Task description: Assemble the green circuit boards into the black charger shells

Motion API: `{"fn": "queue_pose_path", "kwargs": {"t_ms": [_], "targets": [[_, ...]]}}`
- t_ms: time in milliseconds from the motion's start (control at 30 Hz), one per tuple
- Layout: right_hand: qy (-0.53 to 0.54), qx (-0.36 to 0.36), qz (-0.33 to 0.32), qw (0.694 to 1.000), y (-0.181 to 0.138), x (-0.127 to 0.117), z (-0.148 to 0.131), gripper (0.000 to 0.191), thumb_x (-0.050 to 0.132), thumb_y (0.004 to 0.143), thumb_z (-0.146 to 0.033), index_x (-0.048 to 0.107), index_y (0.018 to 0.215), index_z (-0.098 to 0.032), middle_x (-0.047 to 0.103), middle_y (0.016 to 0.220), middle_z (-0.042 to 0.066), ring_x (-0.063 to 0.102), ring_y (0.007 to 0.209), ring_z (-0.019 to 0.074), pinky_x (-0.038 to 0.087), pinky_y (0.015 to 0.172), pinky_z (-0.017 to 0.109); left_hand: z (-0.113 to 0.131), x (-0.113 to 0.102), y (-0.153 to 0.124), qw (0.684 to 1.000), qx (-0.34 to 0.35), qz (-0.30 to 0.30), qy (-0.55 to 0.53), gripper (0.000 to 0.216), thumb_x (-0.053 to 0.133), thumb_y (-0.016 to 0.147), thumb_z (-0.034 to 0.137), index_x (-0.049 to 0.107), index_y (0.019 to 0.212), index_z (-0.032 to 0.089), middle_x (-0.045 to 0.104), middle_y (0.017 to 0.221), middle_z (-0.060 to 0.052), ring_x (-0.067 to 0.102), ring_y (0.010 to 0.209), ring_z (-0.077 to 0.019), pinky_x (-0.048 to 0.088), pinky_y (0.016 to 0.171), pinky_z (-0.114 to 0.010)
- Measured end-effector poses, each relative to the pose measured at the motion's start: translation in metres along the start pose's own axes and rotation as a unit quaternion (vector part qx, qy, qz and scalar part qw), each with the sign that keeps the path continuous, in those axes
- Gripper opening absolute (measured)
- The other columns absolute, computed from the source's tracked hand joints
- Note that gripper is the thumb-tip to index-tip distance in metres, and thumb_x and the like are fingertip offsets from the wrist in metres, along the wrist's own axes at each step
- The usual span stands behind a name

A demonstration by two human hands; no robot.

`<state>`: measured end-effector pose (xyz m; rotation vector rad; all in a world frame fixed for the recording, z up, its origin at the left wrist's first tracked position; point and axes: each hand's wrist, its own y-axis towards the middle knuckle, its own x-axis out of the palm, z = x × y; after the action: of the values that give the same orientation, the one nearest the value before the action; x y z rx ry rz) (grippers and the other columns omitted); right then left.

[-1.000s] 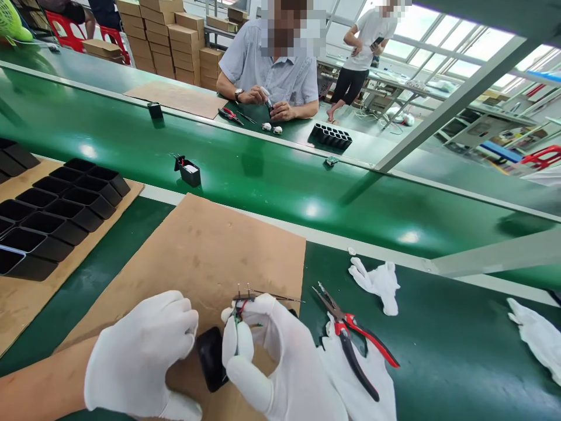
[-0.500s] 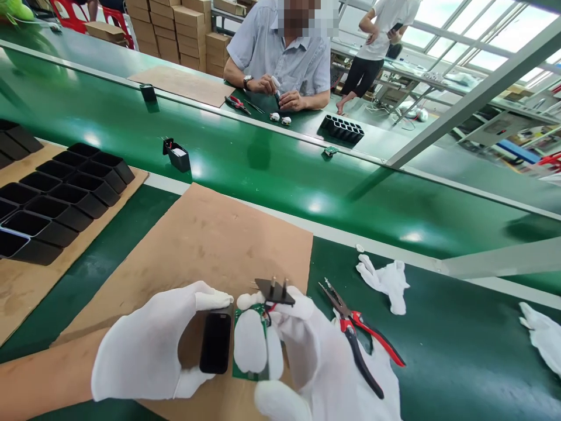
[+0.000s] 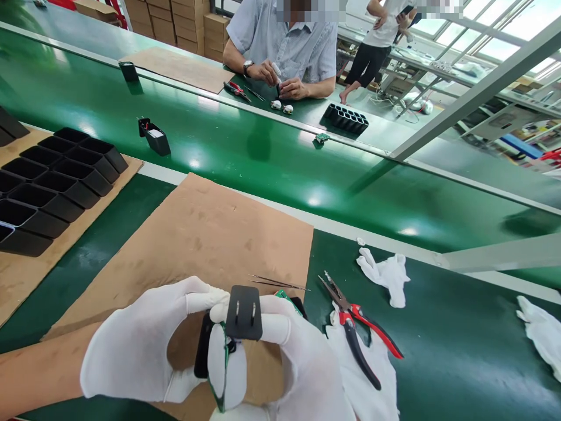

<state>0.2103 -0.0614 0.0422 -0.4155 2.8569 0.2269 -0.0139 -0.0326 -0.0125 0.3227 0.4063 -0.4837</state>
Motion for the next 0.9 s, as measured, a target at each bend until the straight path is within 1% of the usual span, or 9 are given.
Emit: {"fn": "queue_pose_path", "kwargs": {"t_ms": [67,167,300,400,500,667,800,900], "targets": [[-0.016,-0.009,0.019,1.000,-0.004,0.001,0.004,0.062,0.093,0.078,-0.037,0.069,0.134,-0.040,0.075,0.128,0.005,0.074,0.116,0.0336,0.066,0.098,0.043,0.000,-0.001,0.000,1.000,-0.004,-0.008,0.011,0.070,0.075,0.069,0.026,0.053,0.134,0.039,0.073,0.123,0.003,0.074,0.103,-0.0237,0.062,0.087,-0.035],[-0.034,-0.016,0.033,0.999,-0.007,0.003,0.008,0.058,0.094,0.077,-0.036,0.070,0.130,-0.041,0.075,0.127,0.003,0.075,0.116,0.0320,0.065,0.101,0.043,0.000,-0.002,0.000,1.000,-0.005,-0.013,0.025,0.071,0.075,0.069,0.026,0.052,0.136,0.038,0.072,0.123,0.002,0.074,0.103,-0.0236,0.063,0.086,-0.035],[-0.037,-0.023,0.019,0.999,-0.005,0.004,0.005,0.058,0.094,0.077,-0.036,0.070,0.129,-0.042,0.075,0.126,0.002,0.074,0.118,0.0299,0.065,0.098,0.038,0.002,-0.004,0.002,0.999,-0.004,-0.009,0.033,0.068,0.074,0.070,0.026,0.053,0.134,0.036,0.073,0.120,0.002,0.074,0.102,-0.0229,0.063,0.086,-0.034],[-0.037,-0.009,0.011,0.999,-0.003,0.004,0.002,0.060,0.094,0.078,-0.035,0.068,0.131,-0.041,0.075,0.127,0.002,0.073,0.118,0.0292,0.064,0.101,0.038,0.002,-0.006,0.003,0.999,0.007,-0.014,0.035,0.066,0.073,0.071,0.025,0.055,0.133,0.035,0.073,0.119,0.001,0.074,0.099,-0.0225,0.064,0.087,-0.034],[-0.040,0.003,-0.006,0.999,-0.002,0.004,0.002,0.062,0.095,0.077,-0.031,0.068,0.132,-0.041,0.073,0.131,0.002,0.071,0.122,0.0295,0.062,0.103,0.038,0.002,-0.009,0.004,0.999,0.007,-0.025,0.032,0.066,0.074,0.069,0.022,0.058,0.133,0.034,0.073,0.117,0.000,0.075,0.096,-0.0224,0.064,0.086,-0.034],[-0.043,-0.008,0.004,0.999,-0.001,0.006,0.004,0.064,0.098,0.073,-0.030,0.070,0.129,-0.043,0.073,0.130,-0.001,0.071,0.121,0.0279,0.061,0.105,0.035,0.002,-0.011,0.004,0.999,-0.006,-0.038,0.022,0.066,0.074,0.068,0.023,0.061,0.132,0.035,0.073,0.119,-0.001,0.075,0.096,-0.0232,0.064,0.087,-0.035],[-0.053,-0.002,0.013,0.999,0.000,0.006,0.004,0.069,0.099,0.070,-0.027,0.070,0.130,-0.044,0.073,0.129,0.000,0.072,0.119,0.0301,0.062,0.103,0.038,0.001,-0.012,0.004,0.998,-0.015,-0.059,0.025,0.067,0.075,0.068,0.025,0.061,0.133,0.034,0.073,0.120,-0.003,0.075,0.098,-0.0248,0.064,0.086,-0.035],[-0.052,0.014,0.004,0.999,-0.001,0.006,0.004,0.068,0.098,0.071,-0.026,0.070,0.130,-0.044,0.073,0.130,0.001,0.071,0.121,0.0328,0.063,0.102,0.042,0.001,-0.012,0.004,0.997,-0.023,-0.069,0.031,0.068,0.076,0.067,0.025,0.061,0.134,0.034,0.073,0.121,-0.003,0.075,0.098,-0.0252,0.064,0.084,-0.034]]}}
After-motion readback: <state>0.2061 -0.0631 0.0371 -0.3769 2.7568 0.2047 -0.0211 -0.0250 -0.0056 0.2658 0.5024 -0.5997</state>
